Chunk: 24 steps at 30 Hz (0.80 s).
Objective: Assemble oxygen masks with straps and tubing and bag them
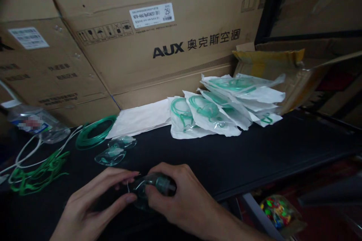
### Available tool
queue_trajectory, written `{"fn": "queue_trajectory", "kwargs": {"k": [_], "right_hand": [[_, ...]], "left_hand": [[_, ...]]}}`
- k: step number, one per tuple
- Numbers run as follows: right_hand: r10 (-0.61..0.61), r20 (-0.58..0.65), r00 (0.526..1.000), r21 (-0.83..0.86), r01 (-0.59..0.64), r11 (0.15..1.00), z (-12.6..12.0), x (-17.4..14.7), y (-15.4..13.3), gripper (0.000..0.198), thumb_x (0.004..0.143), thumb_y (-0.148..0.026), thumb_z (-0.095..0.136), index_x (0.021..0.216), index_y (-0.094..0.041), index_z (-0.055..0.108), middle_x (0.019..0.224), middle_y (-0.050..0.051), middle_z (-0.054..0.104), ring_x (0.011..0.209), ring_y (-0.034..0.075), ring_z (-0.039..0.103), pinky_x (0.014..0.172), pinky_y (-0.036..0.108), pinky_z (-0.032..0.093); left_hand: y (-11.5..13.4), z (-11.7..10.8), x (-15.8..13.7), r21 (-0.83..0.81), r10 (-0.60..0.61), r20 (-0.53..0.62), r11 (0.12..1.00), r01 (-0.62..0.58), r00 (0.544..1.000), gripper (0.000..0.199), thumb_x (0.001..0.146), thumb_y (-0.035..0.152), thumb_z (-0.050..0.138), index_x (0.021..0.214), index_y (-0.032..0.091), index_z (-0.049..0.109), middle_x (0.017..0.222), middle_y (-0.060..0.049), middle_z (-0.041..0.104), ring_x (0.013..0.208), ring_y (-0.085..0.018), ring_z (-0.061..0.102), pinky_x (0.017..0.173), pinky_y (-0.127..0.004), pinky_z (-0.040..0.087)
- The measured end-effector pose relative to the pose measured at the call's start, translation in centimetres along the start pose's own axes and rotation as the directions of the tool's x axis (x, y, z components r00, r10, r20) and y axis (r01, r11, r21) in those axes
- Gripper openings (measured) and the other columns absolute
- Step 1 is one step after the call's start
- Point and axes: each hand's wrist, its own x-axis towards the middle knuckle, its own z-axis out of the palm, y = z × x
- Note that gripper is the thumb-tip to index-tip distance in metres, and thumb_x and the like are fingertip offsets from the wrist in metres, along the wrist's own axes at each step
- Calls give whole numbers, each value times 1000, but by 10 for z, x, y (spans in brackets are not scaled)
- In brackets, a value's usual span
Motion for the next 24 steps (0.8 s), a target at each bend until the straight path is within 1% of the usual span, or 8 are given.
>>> {"fn": "queue_trajectory", "kwargs": {"k": [4,6,8,10,13,16,19,24], "right_hand": [[-47,83,995,79,40,996,-9,-3,-4,25,102,-38,56,109,-22,74,97,2,73,86,16,61,75,27,45],[-56,138,989,121,39,992,-11,-3,-3,28,104,-41,53,114,-23,72,97,2,72,84,16,61,75,27,45],[-53,157,986,127,33,991,-12,-3,-2,31,105,-42,50,118,-23,70,96,2,70,83,15,60,74,28,45],[-50,125,991,106,37,994,-12,-3,-1,28,104,-41,52,120,-24,67,100,1,70,86,16,60,76,28,46],[-45,60,997,40,42,998,-9,-4,-1,25,94,-32,67,118,-24,64,103,0,68,87,15,59,76,25,45],[-2,37,999,4,1,1000,-5,-5,-2,23,89,-27,70,111,-23,65,90,-3,66,77,14,55,68,23,43],[10,21,1000,16,-11,1000,-3,-6,-1,19,91,-29,69,108,-23,68,83,-4,64,73,13,54,66,23,42],[-46,19,999,75,44,996,-3,-5,1,21,89,-25,71,109,-21,70,89,-2,69,75,13,57,68,23,45]], "left_hand": [[-2,7,-6,-2,-14,3,1000,14,1000,28,87,31,79,115,32,74,107,2,79,92,-15,78,80,-16,62],[-2,10,-8,-21,-21,-1,1000,21,1000,27,88,31,79,114,31,74,106,2,80,91,-15,78,80,-16,62],[-2,12,-8,-33,-17,-10,999,16,1000,27,88,31,79,115,30,74,105,2,81,88,-15,79,78,-16,62],[-1,14,-6,-35,-6,-31,999,5,1000,28,89,31,78,116,31,74,106,2,81,88,-15,79,79,-16,62],[2,15,-4,-37,-20,-89,999,17,996,28,89,34,77,117,31,74,105,3,82,86,-15,80,79,-16,63],[6,13,-4,-51,-61,-123,997,55,991,26,88,38,79,113,31,76,100,3,83,80,-15,80,76,-15,63],[6,12,-6,-70,-51,-101,997,44,994,22,89,34,78,111,31,76,102,3,83,85,-16,80,79,-16,63],[2,16,-10,-84,-21,-79,996,14,997,29,89,27,79,117,32,74,108,3,81,93,-16,79,85,-19,63]]}}
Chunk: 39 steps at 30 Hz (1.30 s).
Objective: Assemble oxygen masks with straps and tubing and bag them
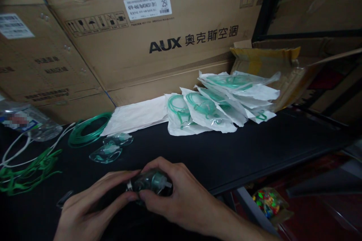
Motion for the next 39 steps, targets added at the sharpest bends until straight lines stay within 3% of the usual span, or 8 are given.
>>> {"fn": "queue_trajectory", "kwargs": {"k": [9,18,22,25,32,37,39], "right_hand": [[-49,80,996,79,42,996,-5,-2,-3,25,90,-21,70,115,-22,68,102,0,71,88,15,62,79,26,49],[-69,62,996,83,64,994,-5,-1,-6,25,87,-15,71,110,-21,69,103,0,72,92,15,64,85,26,49],[-21,31,999,51,19,999,-5,0,-6,21,88,-25,74,109,-21,69,96,-1,68,86,15,60,78,25,47],[28,48,998,53,-30,998,-5,1,-6,25,92,-40,71,107,-20,72,91,0,68,79,15,57,70,25,45],[46,77,996,43,-50,998,-3,2,-4,31,99,-46,63,101,-19,79,90,1,75,81,15,63,72,25,46],[-18,42,999,97,14,995,1,2,-5,23,95,-37,70,109,-21,78,102,3,76,93,17,66,83,28,50],[-59,30,998,90,56,994,2,3,-6,20,93,-32,73,108,-20,77,102,3,74,94,17,67,84,28,50]], "left_hand": [[2,-3,0,4,62,-10,998,-62,998,32,89,29,79,121,33,74,106,2,82,88,-16,80,82,-19,64],[7,-3,2,-84,-33,-13,996,32,999,22,86,28,81,108,29,80,97,-1,82,80,-18,79,72,-20,65],[9,-2,5,-111,-104,-5,988,103,995,12,87,28,80,99,28,81,91,-1,82,77,-19,79,69,-21,65],[9,-1,4,-128,-93,-3,987,92,996,14,86,24,81,99,29,81,90,1,82,77,-17,78,69,-20,65],[1,0,-4,-148,-36,11,988,37,999,28,86,19,80,110,34,81,104,0,82,88,-20,78,76,-26,66],[-2,-3,-7,-97,-83,45,991,87,996,30,93,21,71,119,33,79,112,-4,81,92,-22,79,80,-26,66],[0,-3,-7,-118,-101,48,987,106,994,26,95,24,69,116,32,81,111,-5,80,93,-22,79,75,-23,66]]}}
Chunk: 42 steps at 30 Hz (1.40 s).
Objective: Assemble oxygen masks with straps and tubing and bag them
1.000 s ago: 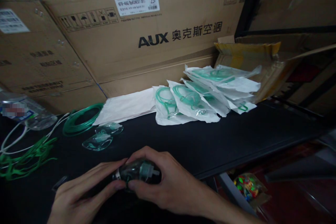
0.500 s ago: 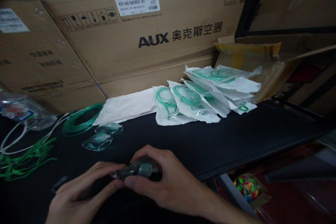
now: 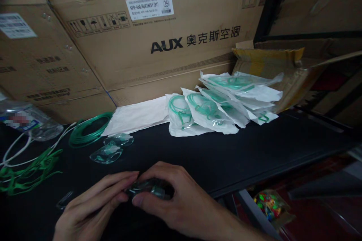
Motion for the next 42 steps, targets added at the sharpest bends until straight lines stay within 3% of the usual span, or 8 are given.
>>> {"fn": "queue_trajectory", "kwargs": {"k": [6,14,23,26,30,33,38,42], "right_hand": [[-108,-72,992,0,108,994,7,0,2,24,85,-16,80,108,-17,74,113,6,72,105,17,69,94,28,51],[-275,-177,945,-194,240,951,20,3,21,47,77,-12,86,118,-22,66,117,6,70,108,19,69,96,29,54],[-363,-232,902,-354,270,895,27,3,26,52,81,-11,83,127,-23,63,131,9,66,126,22,64,109,29,51],[-364,-248,898,-304,285,909,29,3,28,57,82,-12,83,132,-27,60,135,6,68,129,22,63,111,31,50],[-125,-351,928,-69,108,992,33,6,30,66,74,-13,89,129,-32,58,133,1,73,112,20,74,97,30,58],[-22,-364,931,44,41,998,33,10,28,51,69,-12,91,111,-30,68,137,0,71,114,21,74,98,30,56],[-55,-298,953,125,96,988,27,12,23,33,79,-9,83,106,-27,74,130,3,74,129,22,64,107,32,50],[-127,-263,956,74,151,986,24,8,23,28,92,-12,69,116,-26,73,130,6,74,136,22,58,115,37,43]], "left_hand": [[-5,5,4,-126,-232,-151,969,214,961,31,81,43,84,108,29,83,95,-5,77,83,-20,77,70,-20,64],[-7,11,3,-446,-553,-21,751,487,833,47,77,54,84,111,22,82,101,-9,83,93,-28,80,81,-27,65],[5,21,6,-639,-719,-15,542,546,695,53,71,52,89,115,24,80,115,-9,80,111,-30,75,97,-29,59],[8,23,7,-644,-725,-26,539,543,688,55,72,55,87,116,24,80,117,-8,80,115,-29,73,100,-28,56],[15,24,8,-662,-725,-17,524,536,688,60,74,55,86,124,22,77,115,-9,80,114,-28,74,97,-24,58],[19,24,9,-696,-739,-66,516,500,670,60,73,53,87,123,21,75,110,-9,82,108,-26,76,91,-22,60],[15,20,10,-628,-684,-68,595,501,727,47,69,53,89,99,18,78,105,-10,82,105,-28,77,93,-25,60],[7,18,7,-620,-663,-44,605,500,748,43,72,51,88,100,18,80,102,-8,83,100,-26,78,93,-24,60]]}}
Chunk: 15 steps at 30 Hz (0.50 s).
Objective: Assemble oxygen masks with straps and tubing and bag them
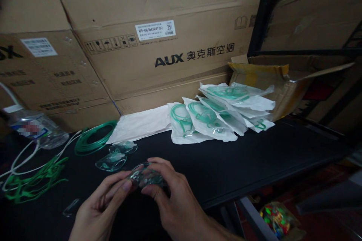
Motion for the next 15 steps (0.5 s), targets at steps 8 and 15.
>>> {"fn": "queue_trajectory", "kwargs": {"k": [8,15], "right_hand": [[53,-51,997,36,-52,998,4,1,-1,17,91,-20,73,106,-27,78,126,4,76,133,21,61,112,33,45],[82,-92,992,94,-73,993,8,2,-2,17,88,-18,74,98,-29,82,118,1,78,122,19,68,100,24,52]], "left_hand": [[-3,-1,-1,-19,8,-17,1000,-9,1000,48,75,48,88,114,22,81,106,-7,83,98,-23,79,90,-21,61],[-6,-2,2,60,27,18,998,-28,999,44,75,49,86,113,26,81,117,-6,78,109,-29,75,100,-32,55]]}}
